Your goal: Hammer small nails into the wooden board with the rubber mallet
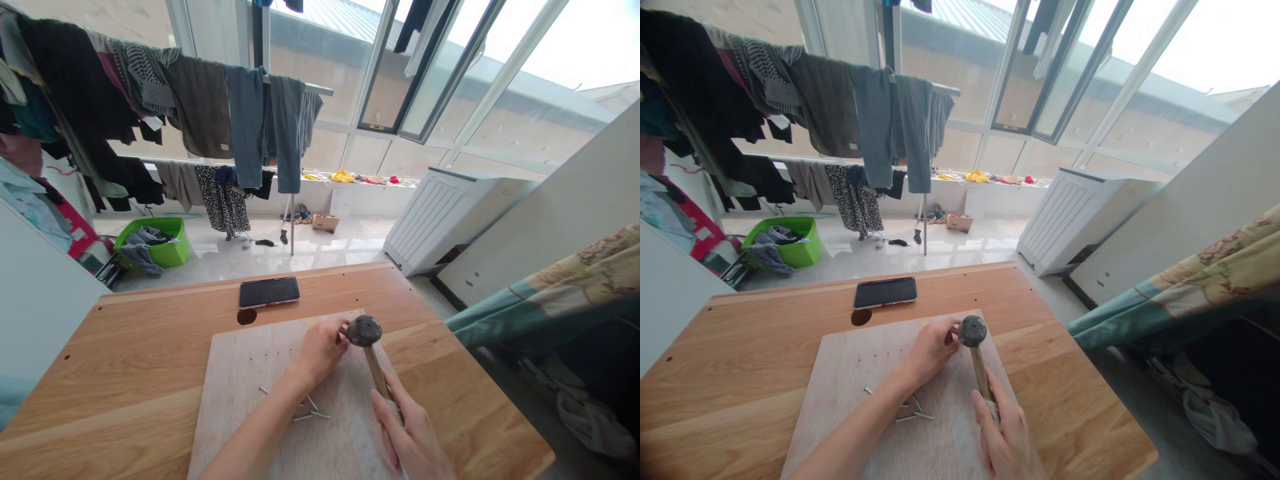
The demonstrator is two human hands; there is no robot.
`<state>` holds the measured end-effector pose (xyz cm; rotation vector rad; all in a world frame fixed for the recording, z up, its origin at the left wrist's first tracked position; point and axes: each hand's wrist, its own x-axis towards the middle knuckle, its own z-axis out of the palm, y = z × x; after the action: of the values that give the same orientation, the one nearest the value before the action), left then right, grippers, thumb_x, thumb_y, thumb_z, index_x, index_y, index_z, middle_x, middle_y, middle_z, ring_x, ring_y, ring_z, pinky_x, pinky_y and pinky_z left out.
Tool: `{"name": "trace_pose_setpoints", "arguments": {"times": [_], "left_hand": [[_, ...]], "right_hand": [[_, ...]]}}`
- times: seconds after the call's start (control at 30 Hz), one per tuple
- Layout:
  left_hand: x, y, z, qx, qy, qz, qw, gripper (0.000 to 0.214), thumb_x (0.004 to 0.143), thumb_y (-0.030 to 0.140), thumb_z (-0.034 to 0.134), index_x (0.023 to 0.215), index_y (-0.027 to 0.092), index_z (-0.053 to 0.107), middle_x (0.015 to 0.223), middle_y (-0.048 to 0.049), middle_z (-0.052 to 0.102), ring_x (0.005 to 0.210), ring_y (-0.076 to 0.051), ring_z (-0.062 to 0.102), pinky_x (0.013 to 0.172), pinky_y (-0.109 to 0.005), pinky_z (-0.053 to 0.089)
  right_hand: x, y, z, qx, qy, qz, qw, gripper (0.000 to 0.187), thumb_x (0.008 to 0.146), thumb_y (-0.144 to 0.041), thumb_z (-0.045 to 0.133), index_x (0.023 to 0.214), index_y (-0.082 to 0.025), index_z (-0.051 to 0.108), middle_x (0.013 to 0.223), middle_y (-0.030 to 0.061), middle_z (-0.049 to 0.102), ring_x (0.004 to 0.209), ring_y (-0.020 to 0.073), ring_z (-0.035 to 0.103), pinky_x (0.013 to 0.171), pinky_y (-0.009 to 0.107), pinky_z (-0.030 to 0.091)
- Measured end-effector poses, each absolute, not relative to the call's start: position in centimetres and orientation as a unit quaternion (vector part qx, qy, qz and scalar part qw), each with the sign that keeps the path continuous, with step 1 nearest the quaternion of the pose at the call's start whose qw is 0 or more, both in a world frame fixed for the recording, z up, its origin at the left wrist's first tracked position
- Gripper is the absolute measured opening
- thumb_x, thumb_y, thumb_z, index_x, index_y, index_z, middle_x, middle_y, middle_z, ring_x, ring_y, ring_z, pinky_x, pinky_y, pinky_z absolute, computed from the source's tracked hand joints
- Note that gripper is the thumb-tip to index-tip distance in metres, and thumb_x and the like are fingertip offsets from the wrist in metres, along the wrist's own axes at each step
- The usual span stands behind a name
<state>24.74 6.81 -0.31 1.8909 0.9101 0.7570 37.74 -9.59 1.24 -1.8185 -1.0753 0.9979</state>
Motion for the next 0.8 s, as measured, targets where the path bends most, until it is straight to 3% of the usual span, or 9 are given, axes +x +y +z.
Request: {"name": "trace_pose_setpoints", "arguments": {"times": [0.1, 0.17, 0.3, 0.5, 0.63, 0.8], "left_hand": [[23.3, 7.0, 1.0, 0.764, 0.371, 0.263, 0.457, 0.028, 0.084, 0.016, 0.069, 0.112, 0.016, 0.071, 0.102, -0.0081, 0.079, 0.076, -0.018, 0.070, 0.072, -0.028, 0.054], [21.8, 6.7, 2.4, 0.802, 0.385, 0.213, 0.405, 0.026, 0.085, 0.019, 0.068, 0.111, 0.014, 0.069, 0.102, -0.0107, 0.077, 0.082, -0.022, 0.071, 0.074, -0.030, 0.054], [19.5, 4.3, 4.8, 0.888, 0.396, 0.073, 0.222, 0.020, 0.081, 0.009, 0.061, 0.097, 0.016, 0.068, 0.100, -0.0131, 0.073, 0.089, -0.030, 0.071, 0.075, -0.036, 0.054], [21.5, 0.3, 4.9, 0.923, 0.364, -0.060, 0.106, 0.045, 0.065, -0.004, 0.065, 0.106, 0.013, 0.069, 0.103, -0.0165, 0.072, 0.094, -0.033, 0.070, 0.076, -0.039, 0.058], [21.8, 0.8, 4.3, 0.926, 0.355, -0.044, 0.125, 0.040, 0.064, -0.004, 0.066, 0.101, 0.013, 0.070, 0.098, -0.0164, 0.073, 0.089, -0.033, 0.070, 0.072, -0.037, 0.056], [20.9, 4.6, 2.8, 0.848, 0.381, 0.180, 0.321, 0.024, 0.077, -0.001, 0.058, 0.087, 0.016, 0.072, 0.090, -0.0072, 0.071, 0.079, -0.020, 0.069, 0.071, -0.028, 0.052]], "right_hand": [[37.7, -10.1, 1.5, -0.712, -0.410, 0.392, 0.415, 0.075, 0.093, -0.069, 0.054, 0.139, -0.011, 0.060, 0.036, -0.0124, 0.039, 0.029, 0.0134, 0.036, 0.036, 0.025, 0.032], [37.8, -10.5, 1.5, -0.720, -0.392, 0.375, 0.432, 0.073, 0.093, -0.068, 0.054, 0.138, -0.011, 0.059, 0.036, -0.0132, 0.039, 0.029, 0.0127, 0.035, 0.036, 0.024, 0.031], [38.2, -11.2, 0.4, -0.729, -0.374, 0.402, 0.408, 0.075, 0.093, -0.069, 0.056, 0.140, -0.010, 0.056, 0.036, -0.0111, 0.045, 0.031, 0.0145, 0.041, 0.037, 0.024, 0.036], [38.4, -11.2, -1.3, -0.737, -0.355, 0.392, 0.420, 0.074, 0.092, -0.071, 0.055, 0.135, -0.011, 0.058, 0.037, -0.0101, 0.047, 0.029, 0.0141, 0.041, 0.032, 0.024, 0.031], [38.3, -11.2, -1.2, -0.737, -0.358, 0.391, 0.420, 0.070, 0.093, -0.070, 0.054, 0.134, -0.013, 0.060, 0.037, -0.0102, 0.046, 0.029, 0.0139, 0.042, 0.032, 0.024, 0.031], [38.5, -11.2, -1.7, -0.737, -0.352, 0.400, 0.417, 0.071, 0.092, -0.069, 0.055, 0.136, -0.013, 0.058, 0.043, -0.0117, 0.045, 0.030, 0.0120, 0.040, 0.030, 0.022, 0.031]]}}
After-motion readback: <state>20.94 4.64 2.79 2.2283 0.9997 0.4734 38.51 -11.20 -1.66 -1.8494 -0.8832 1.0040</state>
